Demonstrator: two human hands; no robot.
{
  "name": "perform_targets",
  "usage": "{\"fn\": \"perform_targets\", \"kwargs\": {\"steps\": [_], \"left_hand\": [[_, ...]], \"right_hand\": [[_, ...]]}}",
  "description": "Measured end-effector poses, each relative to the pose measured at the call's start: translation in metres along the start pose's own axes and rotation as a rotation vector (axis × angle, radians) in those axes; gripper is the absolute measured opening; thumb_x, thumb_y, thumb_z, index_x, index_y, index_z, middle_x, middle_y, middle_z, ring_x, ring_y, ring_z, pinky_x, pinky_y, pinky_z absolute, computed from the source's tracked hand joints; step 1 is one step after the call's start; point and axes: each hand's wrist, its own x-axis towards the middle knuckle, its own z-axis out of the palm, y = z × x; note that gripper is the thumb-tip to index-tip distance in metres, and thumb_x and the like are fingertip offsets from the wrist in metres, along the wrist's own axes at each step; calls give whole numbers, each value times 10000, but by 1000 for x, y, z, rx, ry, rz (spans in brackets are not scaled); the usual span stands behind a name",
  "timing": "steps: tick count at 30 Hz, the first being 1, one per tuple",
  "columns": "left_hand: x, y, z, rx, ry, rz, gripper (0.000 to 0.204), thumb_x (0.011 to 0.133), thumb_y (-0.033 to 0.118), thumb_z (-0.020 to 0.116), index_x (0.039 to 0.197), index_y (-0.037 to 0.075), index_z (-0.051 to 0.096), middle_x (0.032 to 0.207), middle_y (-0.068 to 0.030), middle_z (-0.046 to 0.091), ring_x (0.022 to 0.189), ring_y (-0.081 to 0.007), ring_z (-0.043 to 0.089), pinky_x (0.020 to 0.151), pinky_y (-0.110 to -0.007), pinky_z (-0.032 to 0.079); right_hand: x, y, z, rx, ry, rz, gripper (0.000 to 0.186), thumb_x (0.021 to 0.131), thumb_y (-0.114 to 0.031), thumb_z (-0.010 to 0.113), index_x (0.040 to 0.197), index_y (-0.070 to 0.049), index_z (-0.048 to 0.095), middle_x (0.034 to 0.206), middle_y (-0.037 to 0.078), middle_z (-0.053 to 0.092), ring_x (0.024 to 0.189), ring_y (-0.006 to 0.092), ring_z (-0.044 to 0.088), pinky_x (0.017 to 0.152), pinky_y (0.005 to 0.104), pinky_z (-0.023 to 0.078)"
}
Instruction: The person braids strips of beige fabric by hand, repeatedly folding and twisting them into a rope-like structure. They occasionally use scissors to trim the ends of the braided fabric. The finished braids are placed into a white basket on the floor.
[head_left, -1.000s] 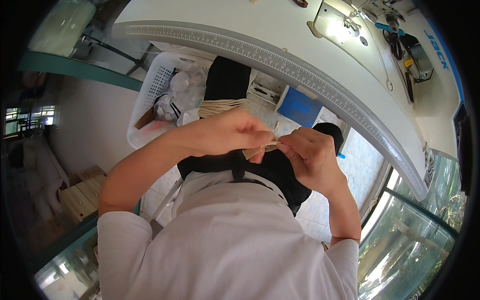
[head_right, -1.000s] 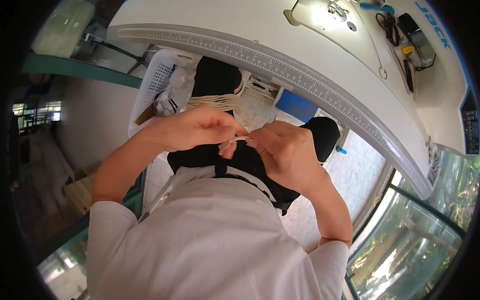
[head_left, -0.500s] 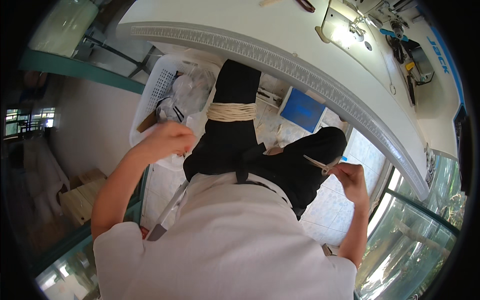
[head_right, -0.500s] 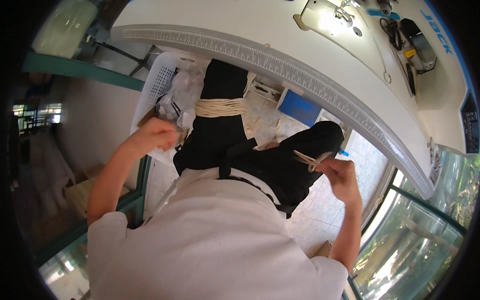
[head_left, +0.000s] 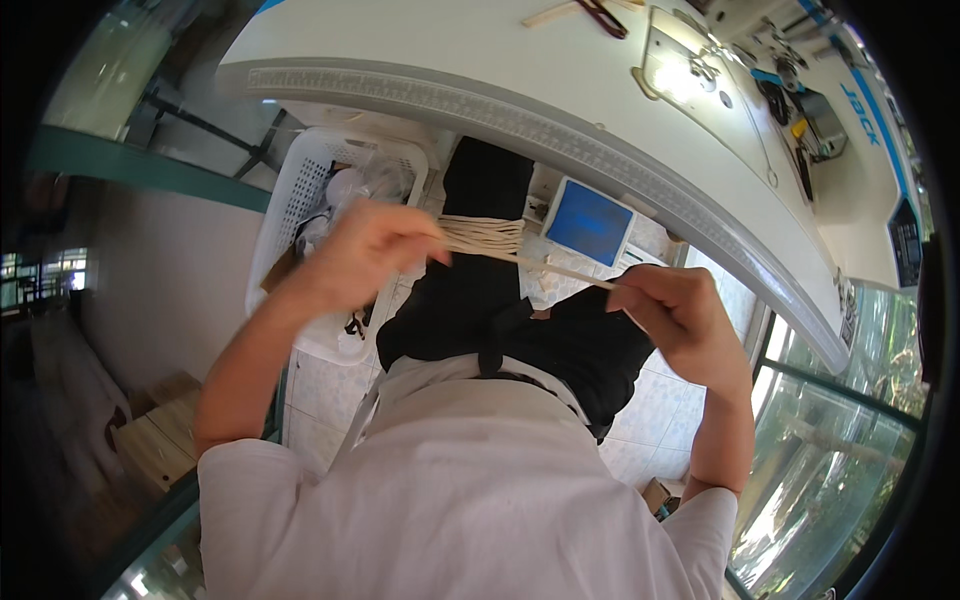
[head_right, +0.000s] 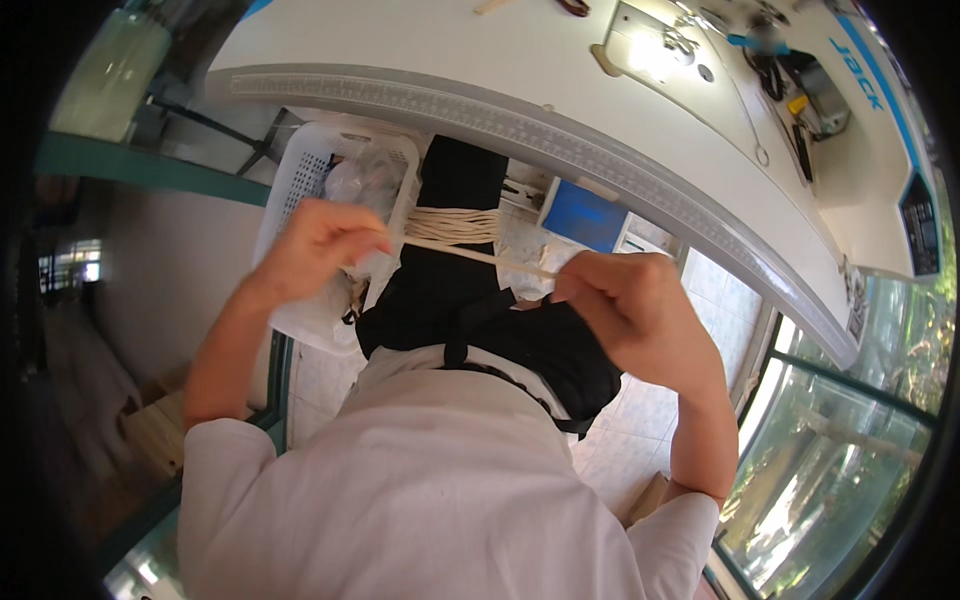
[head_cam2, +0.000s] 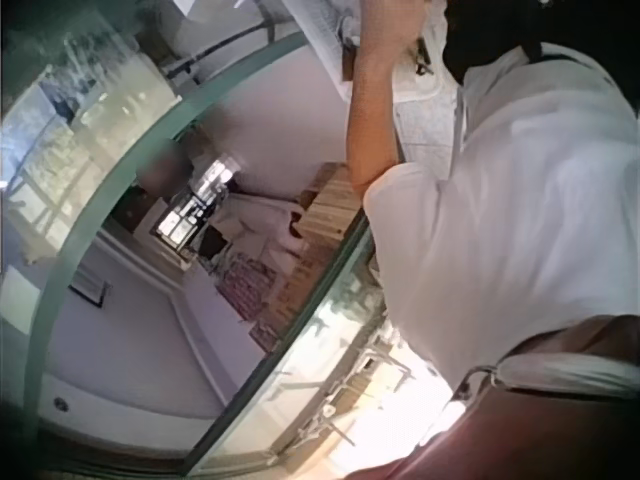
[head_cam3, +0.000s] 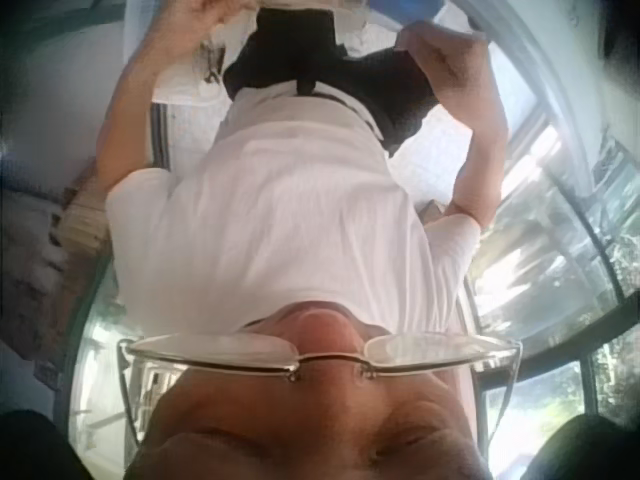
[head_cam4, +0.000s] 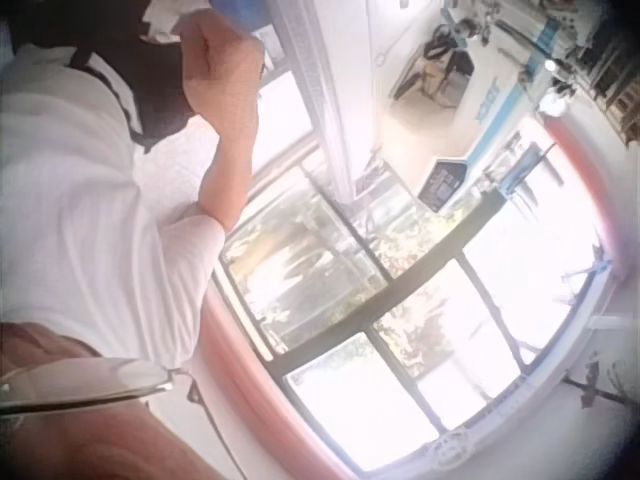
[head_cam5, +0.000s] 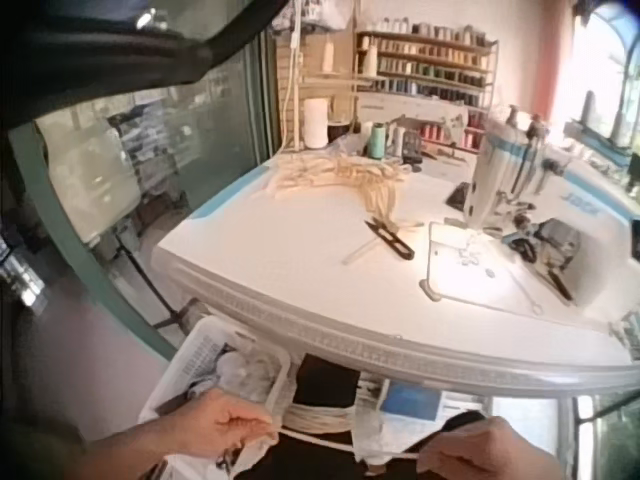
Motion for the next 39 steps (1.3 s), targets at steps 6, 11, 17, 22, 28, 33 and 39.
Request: {"fn": "perform_targets", "kwargs": {"steps": [6, 11, 17, 22, 28, 33, 39], "left_hand": [[-30, -150, -100, 459, 506, -122, 119, 849, 93, 681, 840, -26, 678, 583, -129, 525, 546, -156, 473, 540, -316, 399], [-16, -196, -85, 921, 745, 75, 99, 822, 49, 677, 886, -27, 671, 824, -198, 646, 690, -318, 595, 640, -376, 475], [27, -13, -30, 582, 741, 432, 124, 800, -26, 660, 924, -40, 655, 897, -164, 651, 827, -342, 616, 747, -383, 493], [146, 71, -22, 611, 609, 705, 78, 837, 18, 639, 786, -32, 609, 822, -157, 611, 806, -335, 591, 719, -402, 470], [261, 55, -30, 764, 750, 398, 142, 823, 110, 661, 792, -15, 602, 810, -179, 632, 812, -344, 620, 724, -432, 487], [262, 59, -86, 105, 553, 84, 122, 873, 114, 622, 906, -1, 600, 789, -145, 664, 768, -282, 660, 666, -359, 522], [178, 47, -76, -1071, 330, -96, 139, 947, 105, 598, 1002, -22, 614, 951, -127, 660, 892, -214, 651, 772, -312, 539]], "right_hand": [[19, 47, 35, -107, 102, 9, 104, 816, -8, 648, 917, 6, 672, 822, 182, 663, 774, 326, 659, 690, 370, 507], [48, 38, 76, -452, 189, -326, 356, 769, 11, 650, 1120, -36, 613, 1114, 156, 640, 1049, 324, 613, 762, 394, 556], [91, -13, -14, -483, 606, -304, 92, 806, -4, 641, 891, -21, 671, 736, 137, 623, 660, 312, 622, 598, 391, 499], [205, 19, -61, -855, 849, -195, 176, 805, -86, 647, 949, 14, 637, 930, 172, 637, 884, 332, 613, 763, 398, 520], [205, 31, -49, -868, 793, -69, 84, 785, -75, 600, 824, -19, 650, 847, 157, 640, 782, 309, 623, 669, 386, 529], [121, 43, -42, -739, 926, -32, 107, 794, -149, 681, 813, -52, 640, 853, 101, 644, 774, 284, 618, 633, 380, 516], [87, 67, -86, -727, 1137, -11, 132, 770, -159, 738, 839, -83, 655, 862, 78, 647, 809, 269, 619, 730, 389, 501]]}}
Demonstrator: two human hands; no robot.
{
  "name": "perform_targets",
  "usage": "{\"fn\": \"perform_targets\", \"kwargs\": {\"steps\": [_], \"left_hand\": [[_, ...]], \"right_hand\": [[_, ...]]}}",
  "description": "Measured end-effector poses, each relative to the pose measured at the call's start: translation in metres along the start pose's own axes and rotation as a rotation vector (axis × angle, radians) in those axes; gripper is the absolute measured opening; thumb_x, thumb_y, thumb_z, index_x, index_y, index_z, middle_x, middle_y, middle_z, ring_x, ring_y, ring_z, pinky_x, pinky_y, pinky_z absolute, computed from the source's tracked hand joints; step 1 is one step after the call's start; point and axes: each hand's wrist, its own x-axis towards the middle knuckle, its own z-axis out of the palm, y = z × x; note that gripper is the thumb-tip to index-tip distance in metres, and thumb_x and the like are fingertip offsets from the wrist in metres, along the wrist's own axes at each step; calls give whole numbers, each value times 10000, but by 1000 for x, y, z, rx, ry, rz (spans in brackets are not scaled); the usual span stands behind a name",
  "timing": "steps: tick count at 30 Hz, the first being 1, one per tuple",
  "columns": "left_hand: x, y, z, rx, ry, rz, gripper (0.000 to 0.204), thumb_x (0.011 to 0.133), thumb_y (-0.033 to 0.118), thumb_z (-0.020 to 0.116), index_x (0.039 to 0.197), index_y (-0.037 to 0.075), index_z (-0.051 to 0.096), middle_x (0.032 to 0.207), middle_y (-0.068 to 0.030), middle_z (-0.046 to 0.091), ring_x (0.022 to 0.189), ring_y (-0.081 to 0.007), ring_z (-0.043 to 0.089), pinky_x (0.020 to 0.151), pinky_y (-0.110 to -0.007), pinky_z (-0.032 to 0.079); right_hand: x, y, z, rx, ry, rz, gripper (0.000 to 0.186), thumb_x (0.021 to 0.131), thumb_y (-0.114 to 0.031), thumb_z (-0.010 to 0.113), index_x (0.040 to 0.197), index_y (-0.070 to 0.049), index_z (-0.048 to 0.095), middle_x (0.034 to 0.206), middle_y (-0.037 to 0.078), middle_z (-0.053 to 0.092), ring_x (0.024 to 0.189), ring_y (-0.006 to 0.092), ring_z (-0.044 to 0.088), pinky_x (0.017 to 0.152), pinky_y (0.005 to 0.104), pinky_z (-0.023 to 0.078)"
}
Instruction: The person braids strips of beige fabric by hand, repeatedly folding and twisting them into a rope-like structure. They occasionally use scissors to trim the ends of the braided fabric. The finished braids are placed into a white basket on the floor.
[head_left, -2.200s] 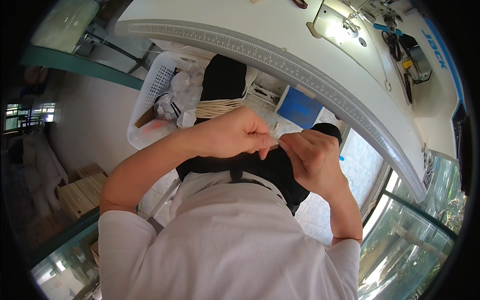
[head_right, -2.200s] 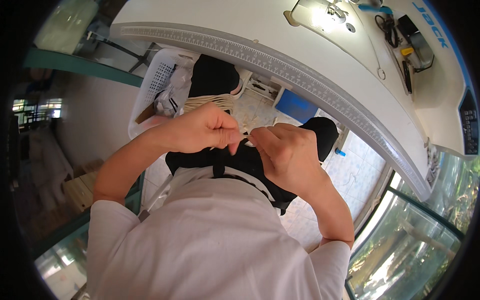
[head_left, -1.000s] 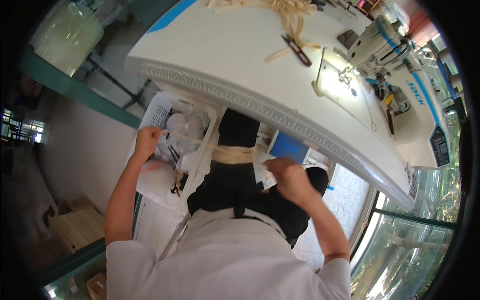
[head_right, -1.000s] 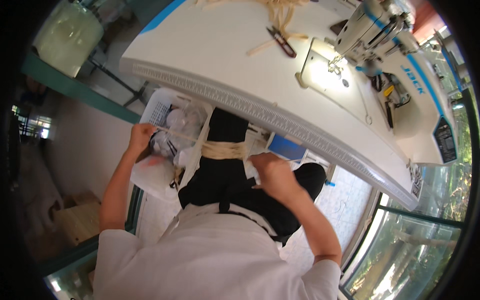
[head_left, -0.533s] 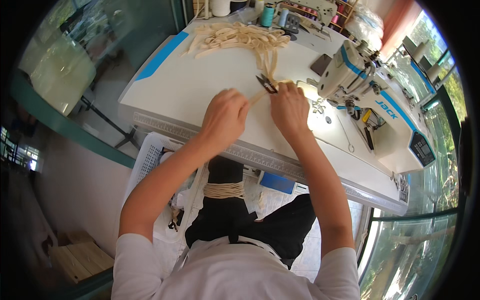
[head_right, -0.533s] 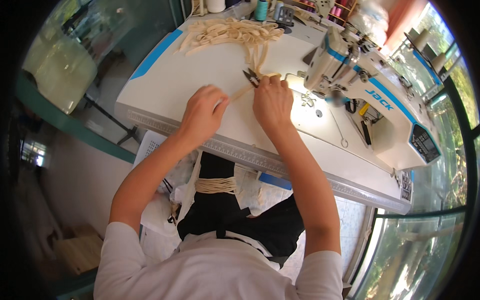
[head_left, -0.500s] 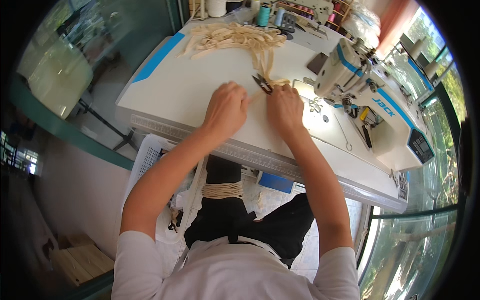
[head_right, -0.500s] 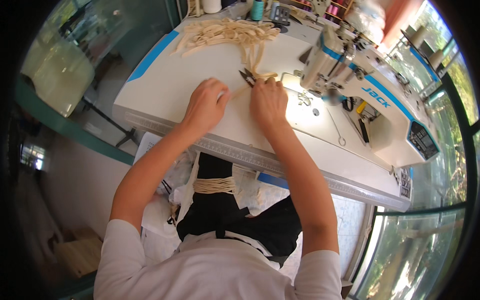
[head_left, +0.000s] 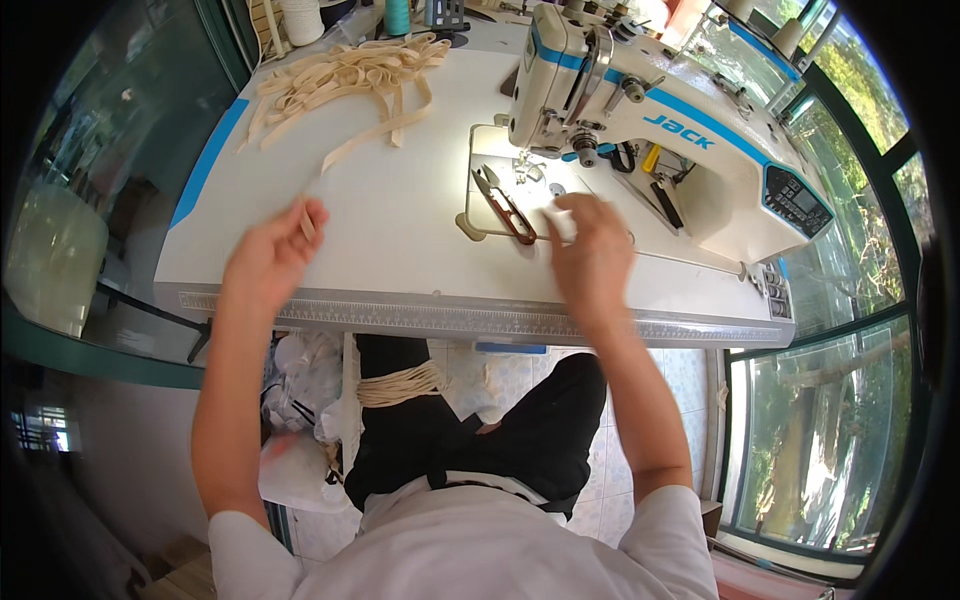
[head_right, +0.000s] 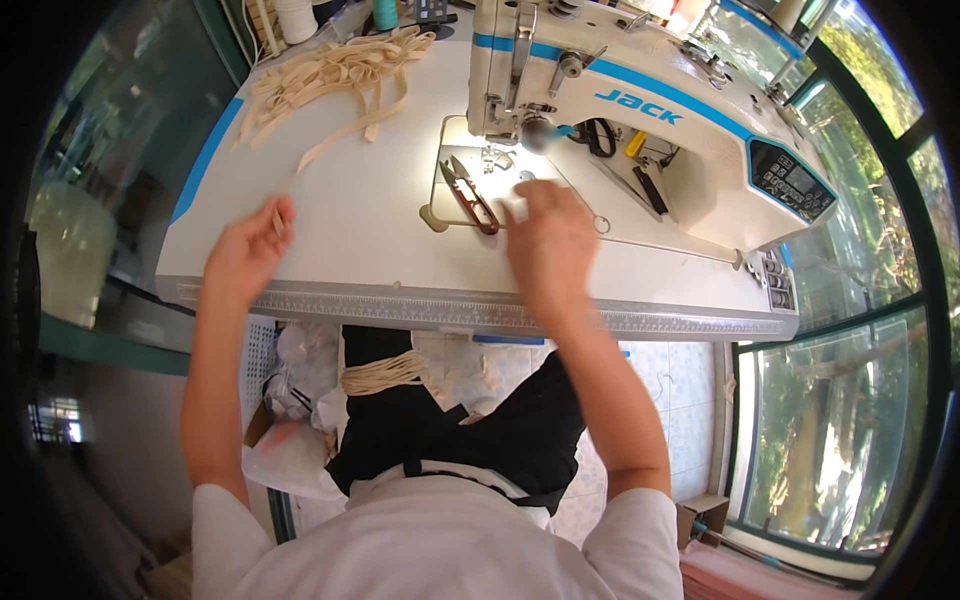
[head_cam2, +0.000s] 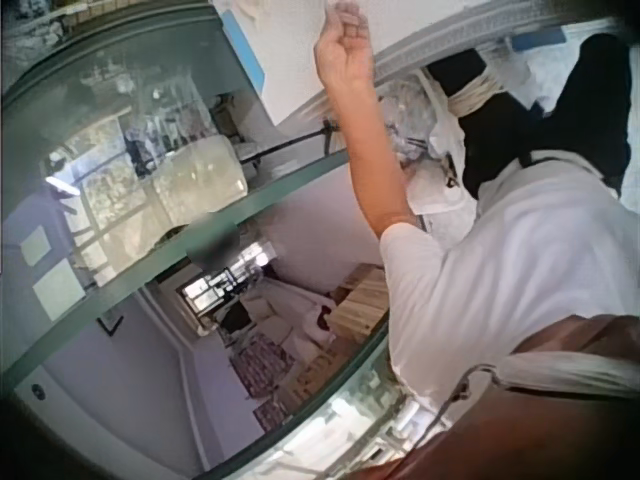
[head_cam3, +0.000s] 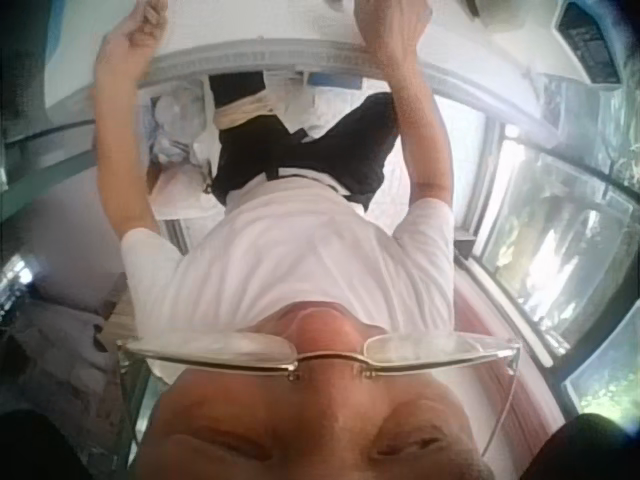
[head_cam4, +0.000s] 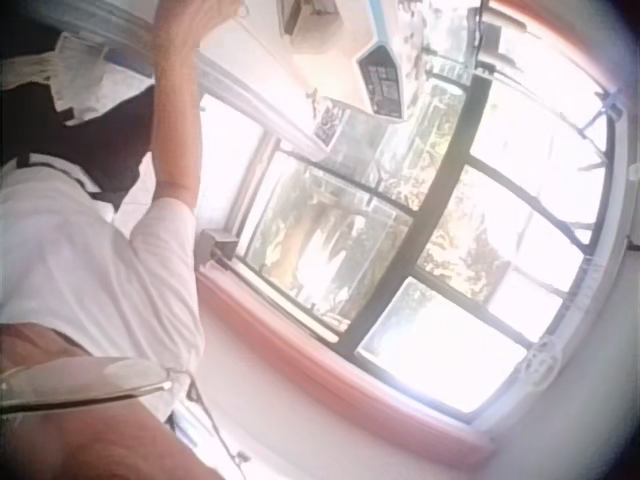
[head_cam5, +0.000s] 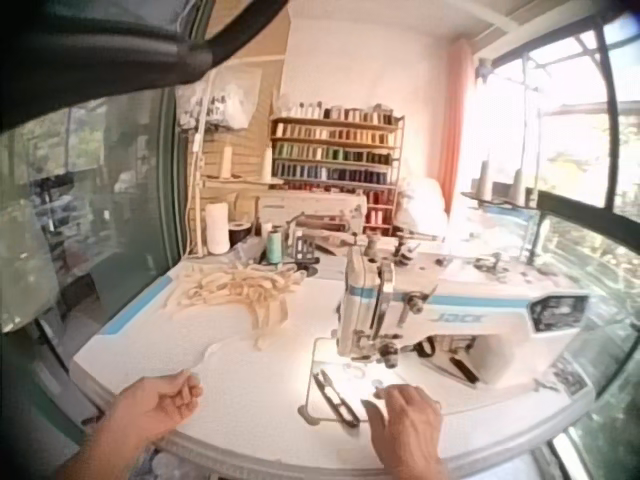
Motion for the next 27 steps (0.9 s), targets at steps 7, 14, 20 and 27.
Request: {"fn": "perform_targets", "kwargs": {"steps": [7, 14, 20, 27], "left_hand": [[-64, -65, 45, 23, -152, -241, 147, 940, 145, 619, 1030, 29, 632, 1035, -118, 667, 970, -257, 651, 849, -348, 537], [-74, -82, 62, -140, -263, -145, 211, 983, 105, 534, 1134, -21, 609, 1144, -159, 646, 1130, -304, 614, 1006, -392, 495], [-81, -97, 71, -196, -268, -76, 210, 981, 59, 505, 1132, -54, 598, 1172, -185, 634, 1163, -318, 596, 1055, -411, 470], [-84, -97, 80, -285, -283, -106, 206, 980, 41, 488, 1121, -68, 592, 1186, -190, 627, 1181, -317, 583, 1082, -408, 454]], "right_hand": [[19, 88, -4, -205, -292, 36, 197, 859, -214, 652, 823, -20, 642, 839, 172, 651, 861, 352, 595, 775, 441, 467], [-17, 52, -88, -185, -289, 255, 151, 926, -190, 593, 898, -42, 592, 573, 153, 577, 508, 324, 556, 509, 419, 409], [-159, 3, -151, 233, -261, 142, 102, 818, 17, 625, 861, 18, 717, 672, 82, 674, 515, 159, 598, 513, 236, 447], [-162, -22, -130, 614, -253, 16, 386, 656, 159, 554, 999, 52, 695, 558, 30, 553, 431, 133, 480, 437, 238, 379]]}}
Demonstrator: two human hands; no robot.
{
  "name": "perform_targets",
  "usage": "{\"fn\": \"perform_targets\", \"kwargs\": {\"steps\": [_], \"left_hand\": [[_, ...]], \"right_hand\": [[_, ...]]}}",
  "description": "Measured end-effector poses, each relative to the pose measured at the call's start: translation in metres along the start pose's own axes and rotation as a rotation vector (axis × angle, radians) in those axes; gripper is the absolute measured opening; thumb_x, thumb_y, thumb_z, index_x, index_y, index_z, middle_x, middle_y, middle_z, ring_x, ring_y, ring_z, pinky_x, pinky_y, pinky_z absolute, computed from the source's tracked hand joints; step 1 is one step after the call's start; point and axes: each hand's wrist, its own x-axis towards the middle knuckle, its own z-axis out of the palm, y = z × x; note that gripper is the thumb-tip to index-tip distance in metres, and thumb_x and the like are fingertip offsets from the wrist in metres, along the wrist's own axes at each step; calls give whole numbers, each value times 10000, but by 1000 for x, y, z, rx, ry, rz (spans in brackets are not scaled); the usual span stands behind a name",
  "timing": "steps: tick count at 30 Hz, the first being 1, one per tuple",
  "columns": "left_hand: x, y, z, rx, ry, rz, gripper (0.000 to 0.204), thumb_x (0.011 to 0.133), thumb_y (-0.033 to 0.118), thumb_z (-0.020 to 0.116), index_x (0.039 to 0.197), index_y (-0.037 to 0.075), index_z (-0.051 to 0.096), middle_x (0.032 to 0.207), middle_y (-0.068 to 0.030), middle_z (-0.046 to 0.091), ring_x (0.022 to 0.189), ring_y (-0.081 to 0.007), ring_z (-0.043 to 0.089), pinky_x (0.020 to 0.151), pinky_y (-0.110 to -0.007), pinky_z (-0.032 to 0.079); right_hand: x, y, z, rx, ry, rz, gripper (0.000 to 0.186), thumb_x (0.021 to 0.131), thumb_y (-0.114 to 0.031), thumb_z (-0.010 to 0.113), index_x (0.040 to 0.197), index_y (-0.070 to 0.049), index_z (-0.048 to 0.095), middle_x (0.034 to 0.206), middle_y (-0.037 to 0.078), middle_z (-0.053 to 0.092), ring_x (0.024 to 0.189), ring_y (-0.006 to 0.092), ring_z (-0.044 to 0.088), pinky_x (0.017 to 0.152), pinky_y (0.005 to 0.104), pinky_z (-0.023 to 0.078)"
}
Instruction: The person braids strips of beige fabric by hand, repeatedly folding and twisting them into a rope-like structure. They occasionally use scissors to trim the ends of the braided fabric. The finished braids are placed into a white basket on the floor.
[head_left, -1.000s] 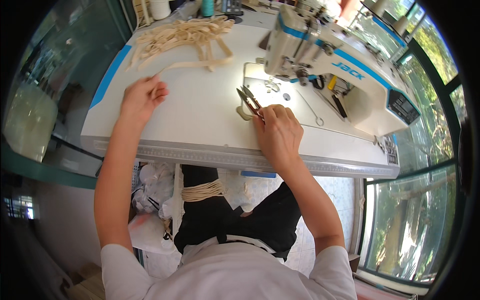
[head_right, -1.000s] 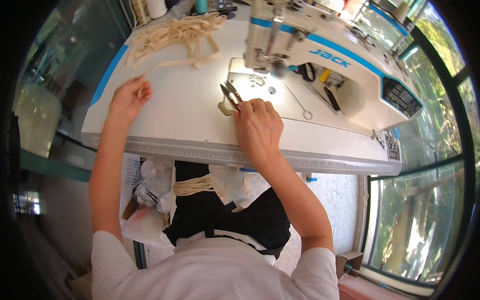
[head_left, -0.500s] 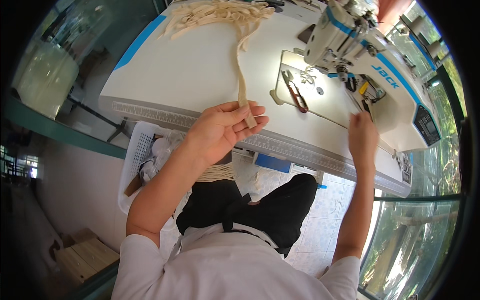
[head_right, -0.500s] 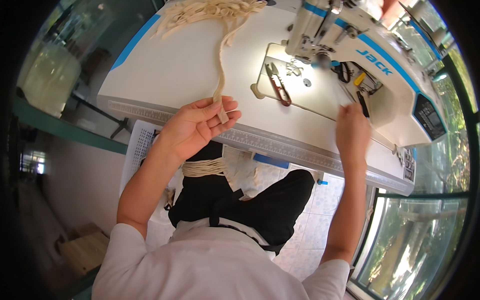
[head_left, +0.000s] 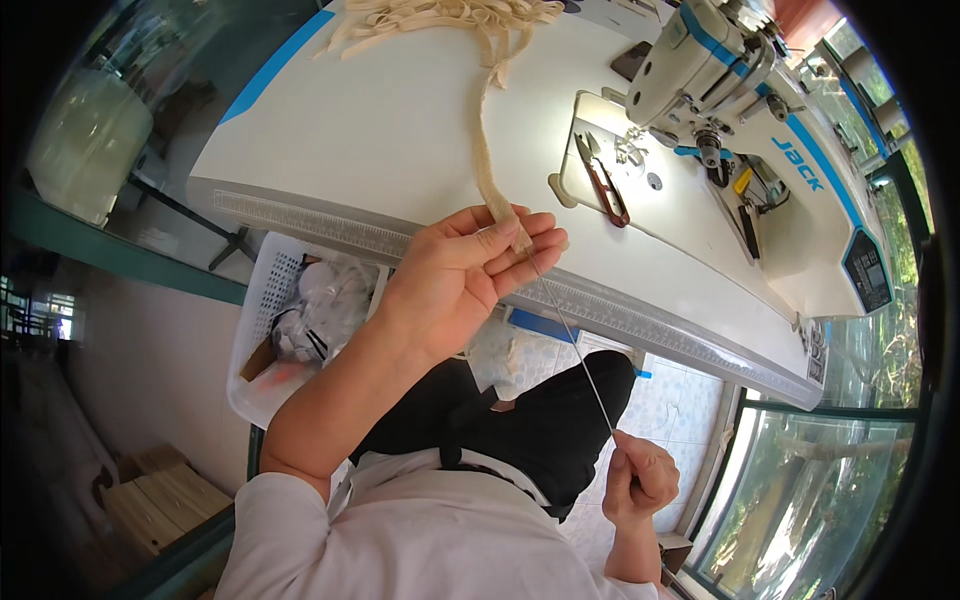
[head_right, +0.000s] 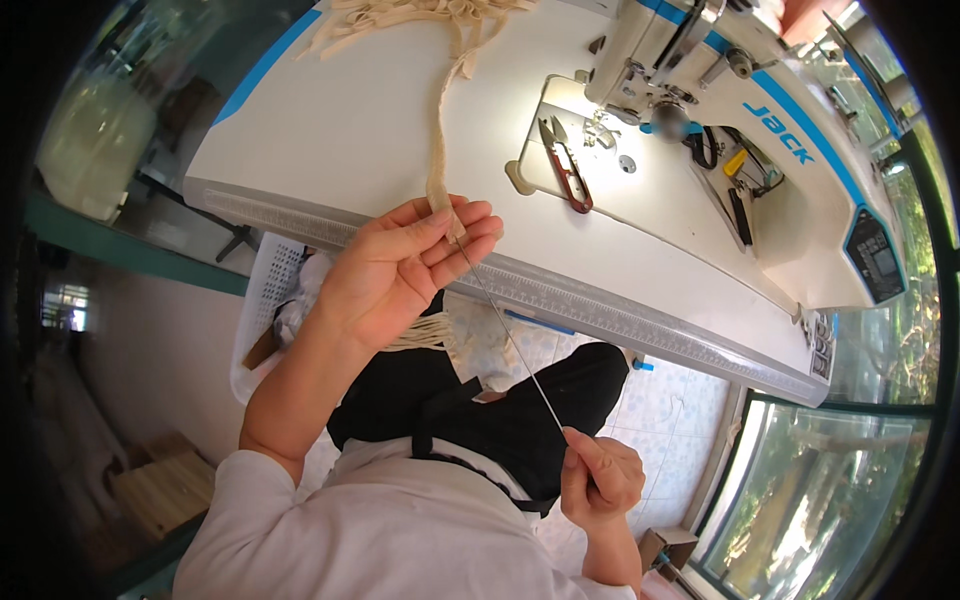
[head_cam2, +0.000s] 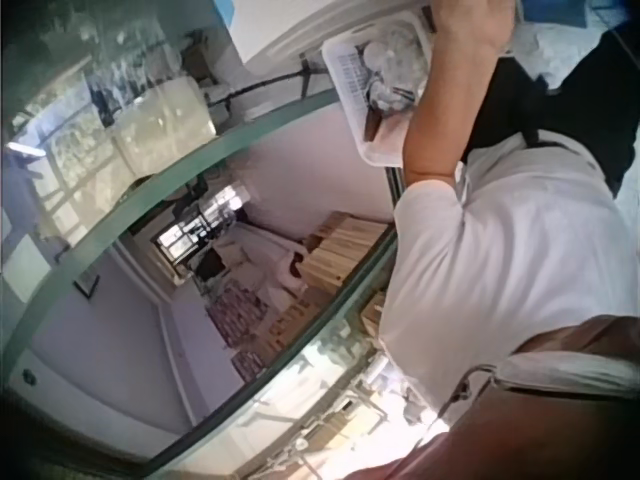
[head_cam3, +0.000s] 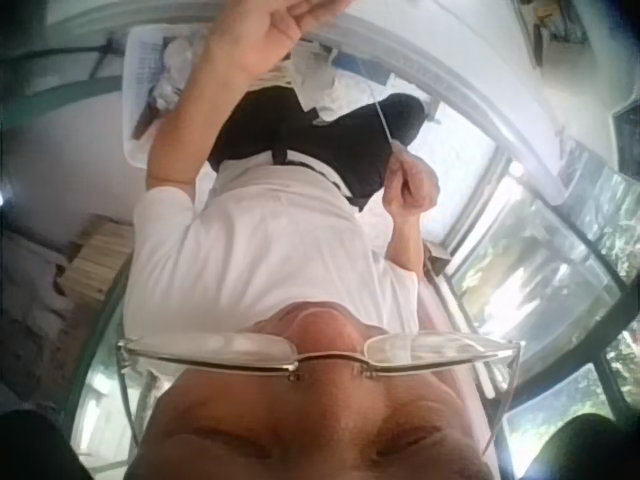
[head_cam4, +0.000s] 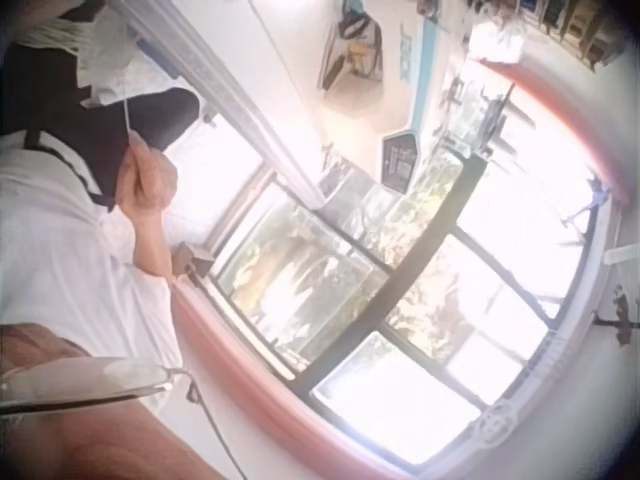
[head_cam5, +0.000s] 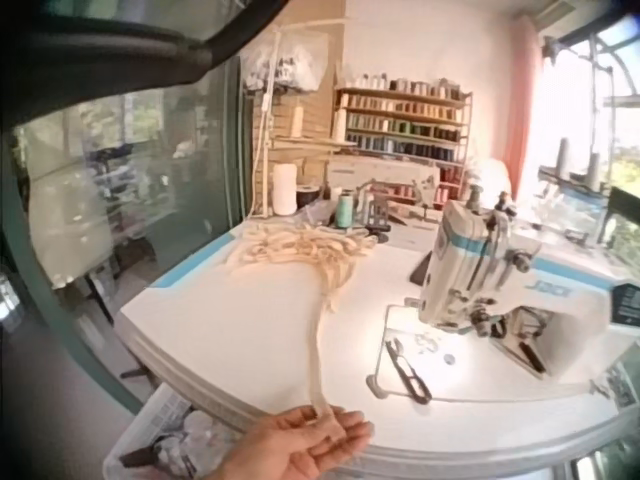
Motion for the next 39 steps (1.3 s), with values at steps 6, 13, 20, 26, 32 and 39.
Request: {"fn": "perform_targets", "kwargs": {"steps": [6, 13, 20, 26, 32, 39], "left_hand": [[0, 3, -2, -2, -9, 7, 216, 982, 52, 495, 1126, -78, 591, 1202, -190, 621, 1189, -312, 577, 1083, -402, 452], [0, 3, -3, 62, 17, 15, 219, 982, 62, 504, 1137, -72, 581, 1184, -192, 627, 1175, -317, 585, 1075, -419, 455], [-30, -25, -6, 400, 108, -58, 188, 968, 74, 545, 1112, -41, 584, 1074, -170, 665, 1020, -284, 668, 937, -392, 542], [-113, -61, -87, 818, 231, -36, 136, 955, 27, 546, 1050, -53, 602, 987, -134, 703, 942, -174, 672, 840, -294, 538], [-161, -95, -119, 763, 242, -135, 108, 944, 27, 576, 1014, -43, 621, 1008, -132, 719, 963, -167, 678, 876, -278, 513], [-190, -53, -145, 712, 187, -164, 399, 913, -33, 505, 1312, -28, 525, 1281, -123, 601, 1193, -165, 556, 1025, -322, 428]], "right_hand": [[3, 8, 3, -15, -29, -29, 412, 649, 168, 546, 1013, 43, 694, 557, 35, 553, 427, 135, 477, 432, 239, 369], [6, 11, 6, -22, -63, -18, 411, 647, 158, 542, 1011, 37, 691, 563, 40, 564, 431, 149, 502, 435, 253, 386], [15, 2, 74, 322, -266, 414, 145, 925, 7, 551, 1020, 10, 660, 616, 36, 596, 515, 104, 570, 494, 239, 443], [6, 23, 124, 366, -782, 226, 193, 969, -146, 586, 1053, 8, 668, 898, 125, 690, 832, 204, 676, 739, 314, 532], [59, -21, 159, 729, -474, 471, 364, 1048, -271, 435, 1114, 30, 630, 909, 63, 680, 873, 125, 625, 794, 257, 500], [11, -17, 179, 904, -758, 522, 218, 1015, -165, 516, 979, -2, 656, 847, 32, 627, 752, 99, 556, 709, 254, 475]]}}
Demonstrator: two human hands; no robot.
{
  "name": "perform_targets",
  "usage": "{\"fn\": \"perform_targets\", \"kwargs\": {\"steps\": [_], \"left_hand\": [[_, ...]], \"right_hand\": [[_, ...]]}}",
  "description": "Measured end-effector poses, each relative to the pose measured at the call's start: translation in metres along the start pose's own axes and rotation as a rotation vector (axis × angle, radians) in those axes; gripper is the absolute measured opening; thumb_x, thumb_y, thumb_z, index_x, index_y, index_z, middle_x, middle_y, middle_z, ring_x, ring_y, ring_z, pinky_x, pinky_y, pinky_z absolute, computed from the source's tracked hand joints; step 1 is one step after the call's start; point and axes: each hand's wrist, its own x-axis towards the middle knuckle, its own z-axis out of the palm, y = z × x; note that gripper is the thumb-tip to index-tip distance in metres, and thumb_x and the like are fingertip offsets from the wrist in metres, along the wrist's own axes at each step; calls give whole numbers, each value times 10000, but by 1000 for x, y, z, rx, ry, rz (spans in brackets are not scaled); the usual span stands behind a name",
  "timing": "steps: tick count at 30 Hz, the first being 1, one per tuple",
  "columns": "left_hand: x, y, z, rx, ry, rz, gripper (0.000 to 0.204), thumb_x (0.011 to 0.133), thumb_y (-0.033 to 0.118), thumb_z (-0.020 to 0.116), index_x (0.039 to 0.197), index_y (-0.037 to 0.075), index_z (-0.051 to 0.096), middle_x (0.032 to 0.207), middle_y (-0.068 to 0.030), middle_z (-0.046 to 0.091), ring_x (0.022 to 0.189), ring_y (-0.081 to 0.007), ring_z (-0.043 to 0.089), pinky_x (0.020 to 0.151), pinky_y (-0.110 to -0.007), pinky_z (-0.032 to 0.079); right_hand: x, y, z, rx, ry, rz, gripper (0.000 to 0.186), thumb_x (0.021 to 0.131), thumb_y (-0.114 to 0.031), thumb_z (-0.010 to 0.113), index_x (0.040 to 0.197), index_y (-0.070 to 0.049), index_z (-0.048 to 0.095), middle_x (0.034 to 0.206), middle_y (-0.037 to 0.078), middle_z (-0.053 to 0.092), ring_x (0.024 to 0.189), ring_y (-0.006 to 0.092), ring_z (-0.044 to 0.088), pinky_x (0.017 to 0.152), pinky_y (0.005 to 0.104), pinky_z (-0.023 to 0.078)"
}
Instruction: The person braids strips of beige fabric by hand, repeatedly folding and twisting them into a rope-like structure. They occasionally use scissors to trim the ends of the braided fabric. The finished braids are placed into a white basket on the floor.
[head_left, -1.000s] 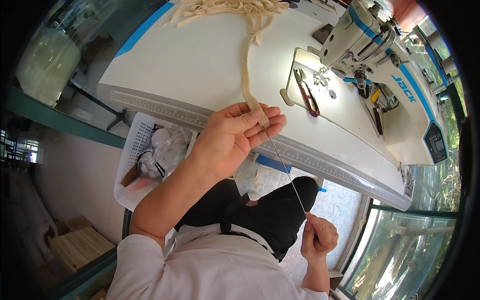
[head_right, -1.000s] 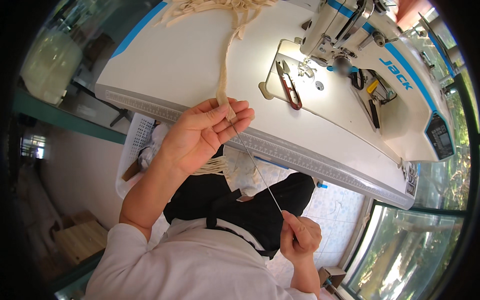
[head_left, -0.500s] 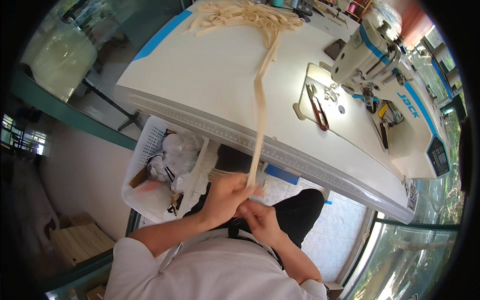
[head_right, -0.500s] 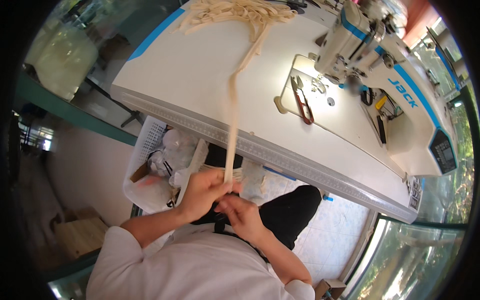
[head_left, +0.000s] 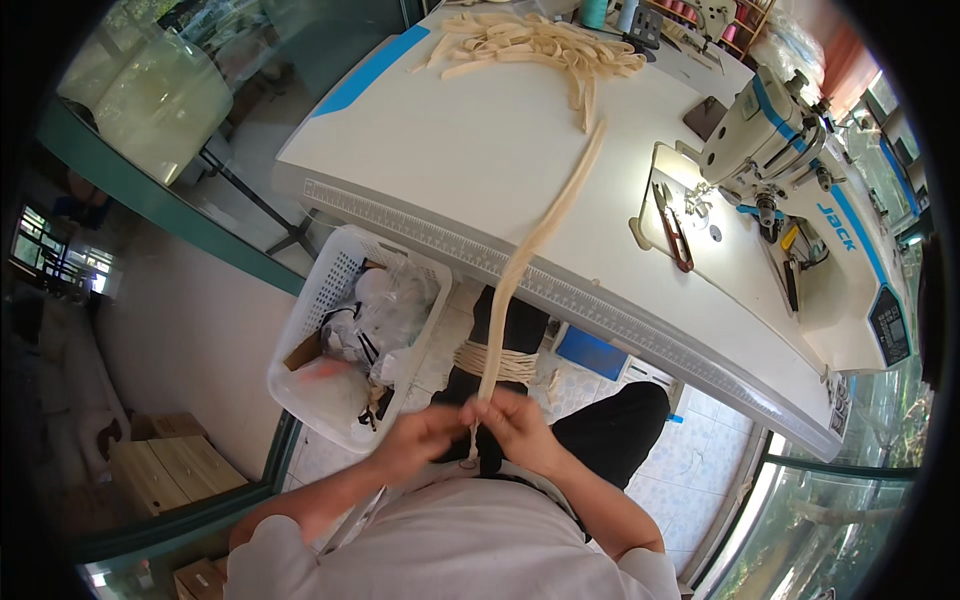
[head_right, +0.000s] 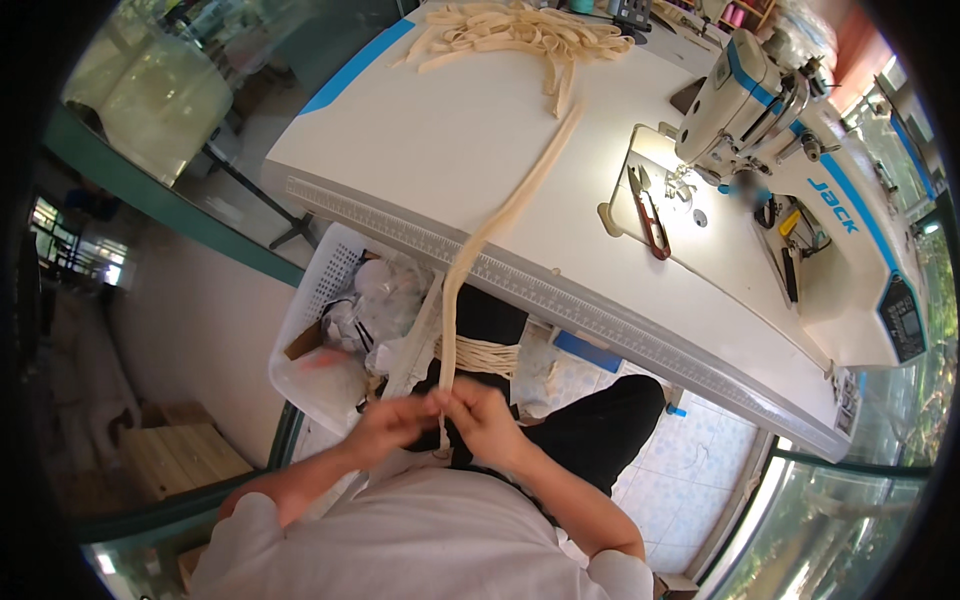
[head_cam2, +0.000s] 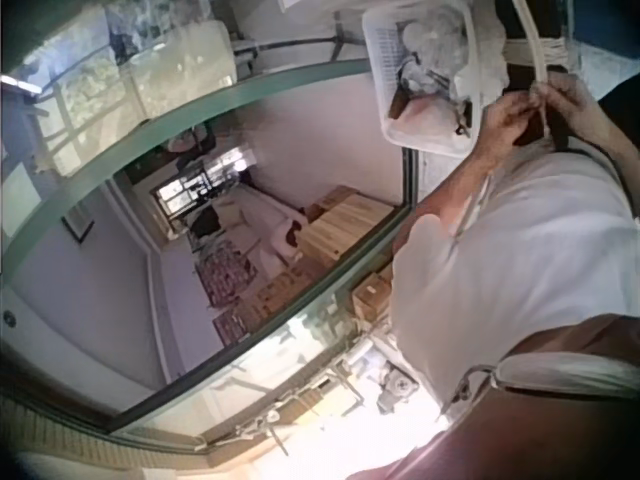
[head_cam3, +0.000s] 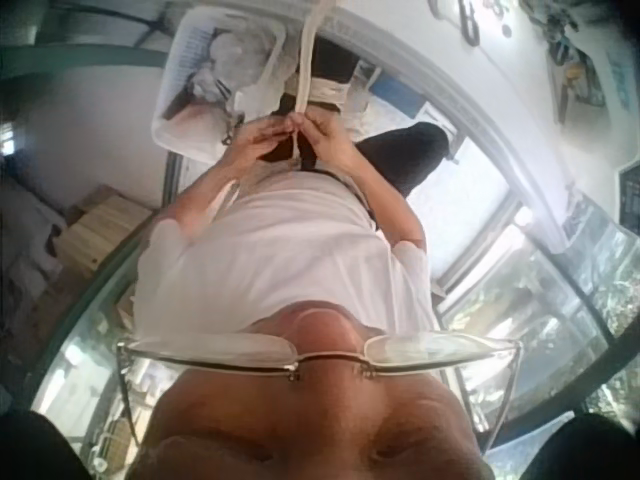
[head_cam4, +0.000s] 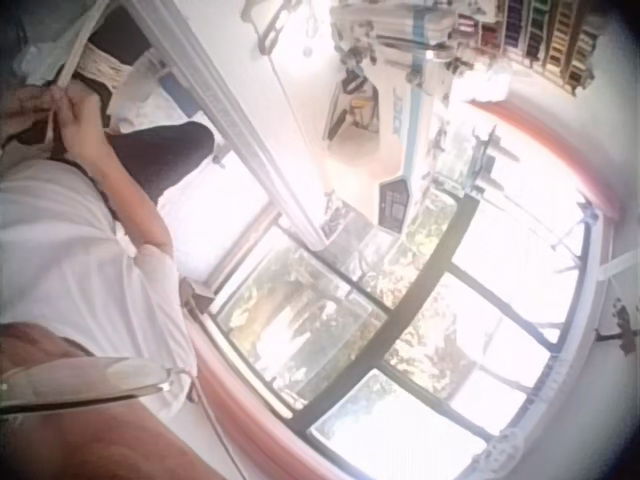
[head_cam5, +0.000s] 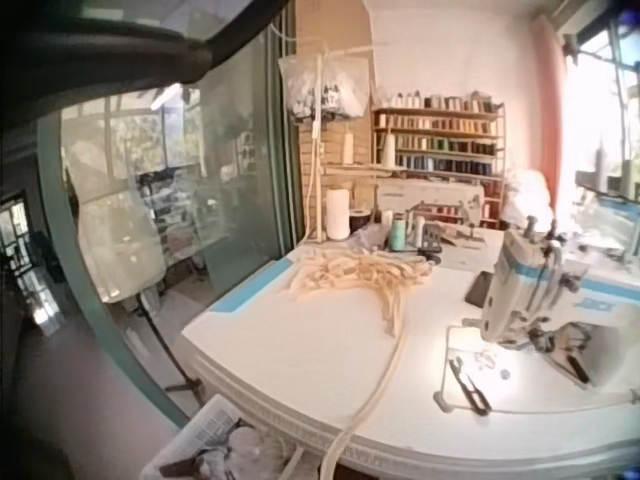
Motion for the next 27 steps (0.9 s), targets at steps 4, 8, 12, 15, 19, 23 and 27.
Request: {"fn": "perform_targets", "kwargs": {"steps": [4, 8, 12, 15, 19, 23, 27], "left_hand": [[42, 55, -2, 3, -23, 228, 291, 1015, 109, 434, 1234, -24, 574, 1223, -115, 623, 1125, -170, 582, 994, -304, 433], [40, 61, 18, 410, -62, 253, 280, 1038, 148, 416, 1083, -11, 643, 1029, -93, 701, 857, -148, 663, 789, -289, 524], [32, 64, 40, 54, 88, 225, 229, 1005, 82, 469, 922, -20, 655, 904, -88, 707, 816, -124, 664, 730, -264, 526], [36, 67, 33, 503, 182, 306, 115, 947, 43, 557, 902, -13, 646, 780, -56, 675, 672, -99, 612, 595, -255, 483], [20, 30, 33, 569, 216, 463, 91, 902, 64, 630, 838, 2, 611, 719, -76, 618, 571, -135, 583, 511, -281, 440], [7, 10, 38, 737, 132, 378, 46, 869, 39, 662, 887, -3, 661, 781, -99, 658, 656, -186, 627, 585, -281, 488], [5, 23, 13, 432, 161, 317, 115, 917, 74, 630, 968, -22, 666, 845, -85, 658, 749, -134, 610, 667, -268, 468]], "right_hand": [[-24, 25, 5, 40, -226, 106, 193, 1005, -151, 531, 1005, -21, 674, 908, 35, 657, 853, 107, 583, 783, 271, 476], [-33, 33, 0, 89, -200, 135, 181, 994, -146, 548, 1013, -21, 676, 963, 44, 677, 894, 123, 605, 816, 284, 487], [-37, 41, -7, 8, -219, 120, 174, 986, -140, 557, 1032, -18, 673, 975, 58, 679, 918, 140, 616, 837, 299, 491], [-34, 31, -9, -150, -225, 35, 191, 974, -154, 579, 1082, -20, 663, 994, 72, 679, 937, 159, 623, 848, 316, 494], [-14, -18, -38, -171, 50, 8, 281, 959, -192, 609, 1148, 16, 630, 1019, 114, 675, 955, 194, 629, 862, 341, 501], [20, -46, -15, 63, 242, -134, 326, 1035, -240, 471, 1000, 31, 649, 951, 70, 678, 863, 124, 613, 810, 273, 485], [16, -16, -6, 240, -86, 108, 331, 1037, -230, 470, 916, 16, 654, 886, 51, 654, 842, 125, 586, 803, 275, 474]]}}
